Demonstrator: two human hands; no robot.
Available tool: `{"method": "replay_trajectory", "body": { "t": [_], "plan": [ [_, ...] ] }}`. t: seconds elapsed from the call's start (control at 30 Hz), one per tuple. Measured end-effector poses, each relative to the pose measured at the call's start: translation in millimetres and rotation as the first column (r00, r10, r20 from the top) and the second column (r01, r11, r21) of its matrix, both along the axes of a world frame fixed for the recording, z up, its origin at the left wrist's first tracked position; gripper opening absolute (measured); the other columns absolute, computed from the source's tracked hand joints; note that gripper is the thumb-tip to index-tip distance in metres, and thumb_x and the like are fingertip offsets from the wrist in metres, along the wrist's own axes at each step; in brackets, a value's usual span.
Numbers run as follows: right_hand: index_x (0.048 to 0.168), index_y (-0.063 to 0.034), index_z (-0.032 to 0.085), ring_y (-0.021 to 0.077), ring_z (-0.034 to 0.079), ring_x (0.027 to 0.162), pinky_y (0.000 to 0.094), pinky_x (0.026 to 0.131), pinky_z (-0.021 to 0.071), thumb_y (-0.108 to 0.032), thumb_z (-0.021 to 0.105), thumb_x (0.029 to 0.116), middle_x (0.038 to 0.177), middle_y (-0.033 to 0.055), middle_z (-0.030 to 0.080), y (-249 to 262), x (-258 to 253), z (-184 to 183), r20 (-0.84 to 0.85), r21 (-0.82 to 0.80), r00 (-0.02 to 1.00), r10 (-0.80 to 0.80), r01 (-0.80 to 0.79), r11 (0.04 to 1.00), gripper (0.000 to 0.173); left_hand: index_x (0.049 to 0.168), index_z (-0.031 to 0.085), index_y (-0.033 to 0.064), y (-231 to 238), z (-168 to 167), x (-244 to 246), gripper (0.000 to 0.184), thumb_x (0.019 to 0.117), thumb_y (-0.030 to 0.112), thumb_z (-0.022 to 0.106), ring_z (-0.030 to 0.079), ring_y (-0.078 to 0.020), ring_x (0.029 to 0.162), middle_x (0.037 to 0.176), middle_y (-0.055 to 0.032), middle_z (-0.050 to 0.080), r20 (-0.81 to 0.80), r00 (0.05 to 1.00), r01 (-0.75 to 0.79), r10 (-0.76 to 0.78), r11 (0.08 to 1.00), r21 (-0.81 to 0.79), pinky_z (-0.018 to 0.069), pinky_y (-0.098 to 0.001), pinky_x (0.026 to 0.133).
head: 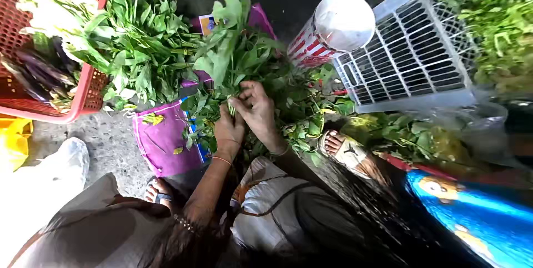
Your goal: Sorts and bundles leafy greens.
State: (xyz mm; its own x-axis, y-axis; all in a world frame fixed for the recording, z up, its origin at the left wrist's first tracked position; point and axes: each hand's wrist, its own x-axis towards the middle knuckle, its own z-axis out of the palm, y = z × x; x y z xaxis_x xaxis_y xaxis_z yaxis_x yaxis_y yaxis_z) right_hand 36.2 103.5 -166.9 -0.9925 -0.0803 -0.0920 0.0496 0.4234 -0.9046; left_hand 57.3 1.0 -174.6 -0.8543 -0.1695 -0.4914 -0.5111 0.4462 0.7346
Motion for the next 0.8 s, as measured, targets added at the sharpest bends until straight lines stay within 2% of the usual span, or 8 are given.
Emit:
{"method": "replay_trajectory", "body": {
  "t": [0.1,0.23,0.33,0.4,0.57,0.63,0.7,0.8],
  "plan": [
    [0.133,-0.0086,0.052,0.0184,0.058,0.062,0.0323,0.052,0.051,-0.026,0.068,0.0996,0.092,0.011,0.064,2.8,-2.1,-1.6,0.139,-0.108,0.986,-0.095,0.111,0.988,0.041,0.139,0.051,0.0079,-12.7,-0.1,0.3,0.042,0.1034,0.03,0.052,0.063,-0.0326,0.083,0.096,-0.0189,0.066,0.048,0.999,-0.008,-0.003,0.974,0.225,0.0513,-0.0542,0.073],
    [0.119,-0.0154,0.058,0.0121,0.057,0.056,0.0259,0.053,0.0517,-0.029,0.065,0.1014,0.074,0.0029,0.06,20.5,4.3,-5.4,0.341,-0.422,0.932,-0.123,0.269,0.866,0.023,0.123,0.052,0.019,-16.4,-7.9,2.3,0.028,0.1091,0.038,0.037,0.037,-0.0044,0.049,0.069,0.0042,0.047,0.168,0.985,-0.129,0.025,0.756,0.641,0.0333,-0.0198,0.044],
    [0.116,-0.018,0.063,0.0104,0.061,0.064,0.0266,0.059,0.0544,-0.029,0.063,0.1004,0.079,-0.0004,0.064,30.5,4.5,-7.2,0.428,-0.483,0.888,-0.168,0.382,0.788,0.019,0.129,0.047,0.0143,-10.8,-11.5,1.9,0.027,0.1121,0.032,0.037,0.051,-0.0083,0.057,0.08,-0.0002,0.054,0.155,0.987,-0.086,-0.039,0.688,0.721,0.0464,-0.0228,0.051],
    [0.121,-0.0136,0.06,0.0112,0.063,0.068,0.0283,0.06,0.0569,-0.025,0.058,0.1029,0.092,0.0017,0.067,33.7,3.4,-10.7,0.448,-0.459,0.868,-0.213,0.428,0.778,0.021,0.139,0.042,0.0107,-6.4,-10.7,2.8,0.031,0.1128,0.028,0.038,0.065,-0.0151,0.068,0.096,-0.0069,0.064,0.128,0.989,-0.033,-0.07,0.747,0.664,0.0576,-0.0295,0.059],
    [0.141,-0.0176,0.052,0.0182,0.066,0.096,0.0388,0.076,0.0551,-0.045,0.04,0.108,0.124,0.0032,0.067,42.0,22.6,-19.5,0.628,-0.253,0.753,-0.197,0.437,0.863,0.045,0.139,0.045,0.0082,6.9,-17.0,6.2,0.044,0.109,0.04,0.048,0.062,-0.0363,0.072,0.09,-0.0218,0.063,0.01,0.999,-0.045,0.044,0.966,0.256,0.0528,-0.0552,0.065],
    [0.137,-0.0109,0.056,0.0212,0.068,0.092,0.0409,0.074,0.0567,-0.038,0.038,0.1098,0.117,0.0079,0.068,36.5,26.9,-28.2,0.655,-0.214,0.731,-0.193,0.424,0.88,0.043,0.129,0.053,0.0129,1.0,-10.8,0.5,0.043,0.1055,0.048,0.051,0.05,-0.0197,0.055,0.075,-0.009,0.054,-0.008,0.979,-0.188,0.205,0.91,0.369,0.0456,-0.0373,0.05],
    [0.134,-0.007,0.059,0.0203,0.069,0.084,0.0378,0.069,0.059,-0.029,0.04,0.1105,0.111,0.0104,0.07,35.9,38.4,-32.1,0.547,-0.124,0.821,-0.161,0.27,0.955,0.037,0.114,0.06,0.008,-14.9,4.5,-22.2,0.026,0.1036,0.032,0.06,0.044,-0.0082,0.046,0.063,0.001,0.049,-0.067,0.891,-0.335,0.45,0.749,0.571,0.0423,-0.0258,0.043],
    [0.133,-0.0039,0.06,0.0303,0.071,0.098,0.0469,0.085,0.0583,-0.022,0.051,0.1084,0.118,0.0184,0.07,47.5,47.3,-36.4,0.215,0.192,0.976,-0.024,-0.018,0.981,0.032,0.09,0.051,0.0127,-61.6,34.9,-55.6,0.021,0.1092,0.021,0.048,0.041,-0.0038,0.039,0.051,0.0075,0.042,-0.176,0.689,-0.357,0.703,0.541,0.761,0.0399,-0.0203,0.037]
  ]
}}
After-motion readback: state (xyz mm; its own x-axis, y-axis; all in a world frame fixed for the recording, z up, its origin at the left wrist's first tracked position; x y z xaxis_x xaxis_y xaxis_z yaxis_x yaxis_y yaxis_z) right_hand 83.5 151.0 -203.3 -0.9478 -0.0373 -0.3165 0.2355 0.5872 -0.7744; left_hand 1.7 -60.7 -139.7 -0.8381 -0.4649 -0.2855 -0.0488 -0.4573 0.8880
